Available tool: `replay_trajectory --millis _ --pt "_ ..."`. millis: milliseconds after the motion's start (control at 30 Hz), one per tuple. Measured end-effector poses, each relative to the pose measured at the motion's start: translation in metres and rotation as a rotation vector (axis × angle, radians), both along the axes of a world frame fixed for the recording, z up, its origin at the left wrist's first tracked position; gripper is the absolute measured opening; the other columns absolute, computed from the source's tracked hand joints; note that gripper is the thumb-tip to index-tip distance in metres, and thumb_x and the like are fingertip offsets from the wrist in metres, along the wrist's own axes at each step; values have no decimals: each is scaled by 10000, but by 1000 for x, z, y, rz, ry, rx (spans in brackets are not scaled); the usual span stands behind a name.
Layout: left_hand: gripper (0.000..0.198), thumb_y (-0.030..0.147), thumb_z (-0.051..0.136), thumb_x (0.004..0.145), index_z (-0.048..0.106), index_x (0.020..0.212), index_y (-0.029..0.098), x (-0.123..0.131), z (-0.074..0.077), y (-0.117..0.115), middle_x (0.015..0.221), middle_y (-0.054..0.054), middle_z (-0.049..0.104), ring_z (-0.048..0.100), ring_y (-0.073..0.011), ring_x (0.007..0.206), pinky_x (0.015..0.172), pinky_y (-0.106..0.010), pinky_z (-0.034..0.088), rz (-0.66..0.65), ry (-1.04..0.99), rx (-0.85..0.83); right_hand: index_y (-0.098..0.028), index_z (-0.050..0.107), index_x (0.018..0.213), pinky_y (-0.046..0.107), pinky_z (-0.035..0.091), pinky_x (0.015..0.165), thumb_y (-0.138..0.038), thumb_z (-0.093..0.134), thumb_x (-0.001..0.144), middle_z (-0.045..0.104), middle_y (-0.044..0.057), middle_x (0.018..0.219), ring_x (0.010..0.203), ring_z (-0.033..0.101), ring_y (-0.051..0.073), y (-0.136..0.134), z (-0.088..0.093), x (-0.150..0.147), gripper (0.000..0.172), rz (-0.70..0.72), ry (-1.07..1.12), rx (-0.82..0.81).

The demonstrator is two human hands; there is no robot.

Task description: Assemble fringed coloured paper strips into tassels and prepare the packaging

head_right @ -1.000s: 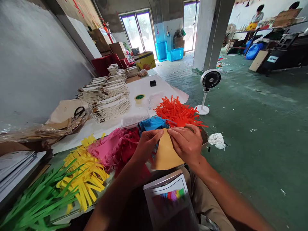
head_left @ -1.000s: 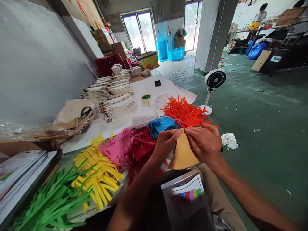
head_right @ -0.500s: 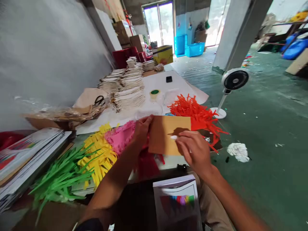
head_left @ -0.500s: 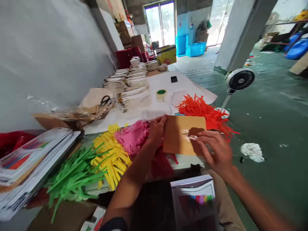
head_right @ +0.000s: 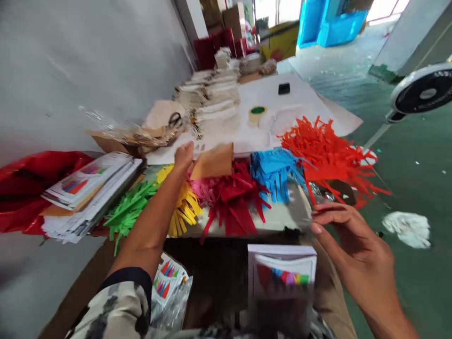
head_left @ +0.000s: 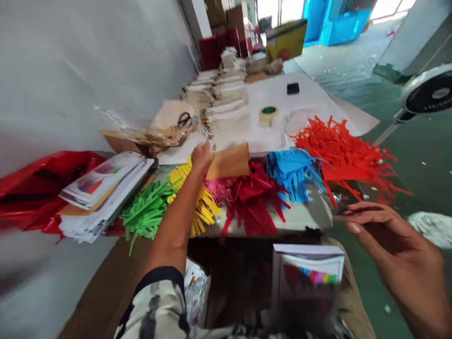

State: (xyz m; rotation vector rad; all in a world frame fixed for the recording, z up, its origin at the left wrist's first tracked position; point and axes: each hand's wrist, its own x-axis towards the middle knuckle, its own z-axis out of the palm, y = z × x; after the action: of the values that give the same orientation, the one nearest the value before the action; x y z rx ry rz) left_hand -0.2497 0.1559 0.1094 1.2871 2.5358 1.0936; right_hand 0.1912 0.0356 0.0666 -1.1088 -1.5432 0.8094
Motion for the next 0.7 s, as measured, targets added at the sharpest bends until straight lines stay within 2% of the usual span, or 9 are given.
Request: replay_trajectory --millis 67,133,167,233,300,367,500,600,700 --pt "393 444 500 1057 715 1223 158 23 -8 -24 1368 -132 699 611 -228 1274 1012 -294 489 -71 4 96 -306 739 908 482 538 1025 -310 809 857 706 69 1046 1100 670 294 -9 0 1 87 44 15 14" --pt "392 487 543 1047 746 1193 186 59 -15 -62 1318 -114 732 661 -229 1206 1005 -310 520 -389 -63 326 -307 737 923 494 543 1013 -269 800 868 701 82 1044 1126 663 309 -16 -4 5 92 66 13 0" --pt "383 507 546 1047 765 1159 212 80 -18 -85 1248 -91 764 689 -225 1163 1026 -327 525 -567 -132 329 -305 735 937 498 543 1022 -256 789 878 698 86 1063 1142 659 311 -19 -7 9 93 71 13 -19" --pt "381 492 665 992 740 1274 246 124 -24 -130 1285 -92 759 689 -243 1224 1092 -363 515 -945 -268 211 -301 731 976 486 552 1029 -238 764 901 689 87 1109 1153 661 301 -25 -15 15 103 82 32 -49" --pt "596 491 857 829 702 1364 278 163 -37 -167 1423 -112 693 648 -283 1318 1139 -402 502 -1153 -285 122 -300 719 1039 462 557 1052 -224 744 918 673 86 1163 1181 661 286 -31 -23 20 145 128 65 -61" --pt "680 483 934 729 717 1342 284 193 -54 -190 1455 -128 671 655 -306 1314 1134 -437 515 -1158 -292 94 -304 687 1119 464 538 1098 -222 747 919 649 92 1238 1238 644 283 -37 -32 21 224 190 81 -52" --pt "349 325 897 805 803 1135 264 221 -81 -201 1248 -100 764 741 -243 1120 984 -372 588 -1002 -429 129 -295 607 1269 526 482 1160 -275 817 884 600 117 1405 1366 571 304 -46 -49 15 438 271 -29 -75" --pt "159 233 833 865 827 1024 244 224 -84 -201 1121 -69 789 757 -195 1027 927 -312 594 -939 -564 136 -275 628 1236 495 515 1109 -300 839 875 630 108 1356 1310 614 293 -50 -57 12 419 256 -101 -84" --pt "210 244 832 866 827 1076 239 221 -79 -202 1094 -67 809 770 -198 991 904 -305 608 -894 -655 80 -274 649 1173 465 549 1049 -291 832 883 659 90 1270 1229 660 280 -52 -60 10 343 234 -97 -56"
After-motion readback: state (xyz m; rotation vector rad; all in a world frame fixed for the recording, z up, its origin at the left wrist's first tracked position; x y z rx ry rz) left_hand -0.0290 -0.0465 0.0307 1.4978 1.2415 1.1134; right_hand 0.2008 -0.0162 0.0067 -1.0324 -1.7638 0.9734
